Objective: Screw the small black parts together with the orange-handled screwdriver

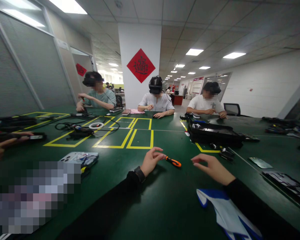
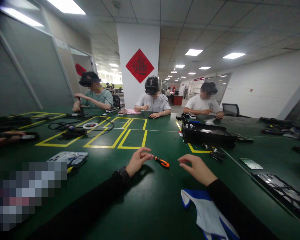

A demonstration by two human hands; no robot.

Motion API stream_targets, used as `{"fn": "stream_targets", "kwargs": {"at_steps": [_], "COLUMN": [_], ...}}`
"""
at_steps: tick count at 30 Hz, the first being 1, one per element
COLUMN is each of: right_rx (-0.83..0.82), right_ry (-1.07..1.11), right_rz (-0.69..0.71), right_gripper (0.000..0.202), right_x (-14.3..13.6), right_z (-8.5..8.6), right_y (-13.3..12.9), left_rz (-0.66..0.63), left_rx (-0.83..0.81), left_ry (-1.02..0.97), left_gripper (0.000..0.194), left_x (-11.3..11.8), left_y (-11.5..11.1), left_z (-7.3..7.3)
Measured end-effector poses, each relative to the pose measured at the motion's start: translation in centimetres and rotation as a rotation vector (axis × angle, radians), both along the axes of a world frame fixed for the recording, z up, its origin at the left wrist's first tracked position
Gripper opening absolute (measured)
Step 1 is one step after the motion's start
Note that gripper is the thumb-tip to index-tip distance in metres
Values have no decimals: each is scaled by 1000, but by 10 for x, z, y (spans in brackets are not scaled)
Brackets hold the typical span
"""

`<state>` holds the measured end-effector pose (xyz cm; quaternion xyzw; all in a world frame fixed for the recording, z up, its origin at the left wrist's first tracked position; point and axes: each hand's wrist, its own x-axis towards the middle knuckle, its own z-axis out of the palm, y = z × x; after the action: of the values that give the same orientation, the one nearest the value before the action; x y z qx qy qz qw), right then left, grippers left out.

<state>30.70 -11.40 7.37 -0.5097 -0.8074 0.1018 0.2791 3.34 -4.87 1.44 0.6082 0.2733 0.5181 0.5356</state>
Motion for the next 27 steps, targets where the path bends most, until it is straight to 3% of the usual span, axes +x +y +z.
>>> {"fn": "stream_targets", "kwargs": {"at_steps": [3, 6, 12, 17, 20, 22, 24, 27], "right_rx": [-94, -155, -64, -51, 66, 160, 242, 387], "right_ry": [131, 260, 306, 240, 108, 33, -40, -174], "right_rz": [209, 276, 246, 282, 224, 112, -38, -294], "right_gripper": [26, 21, 18, 17, 16, 17, 19, 23], "right_x": [-66, -98, -108, -108, -92, -66, -27, 44], "right_z": [6, 3, -4, -5, -7, -11, -20, -38], "right_y": [-6, 5, 33, 35, 39, 44, 49, 51], "left_rz": [-55, -48, 59, 3, 12, -10, -155, -434], "left_rx": [7, 53, 118, 100, 110, 114, 68, 12], "left_ry": [-17, -10, 30, 64, 129, 136, 89, -47], "left_gripper": [31, 26, 26, 28, 29, 30, 30, 27], "left_x": [12, 15, 10, 12, 12, 12, 13, 20], "left_y": [-17, -28, -24, -22, -27, -37, -56, -101], "left_z": [4, 6, 8, 4, 8, 19, 40, 74]}}
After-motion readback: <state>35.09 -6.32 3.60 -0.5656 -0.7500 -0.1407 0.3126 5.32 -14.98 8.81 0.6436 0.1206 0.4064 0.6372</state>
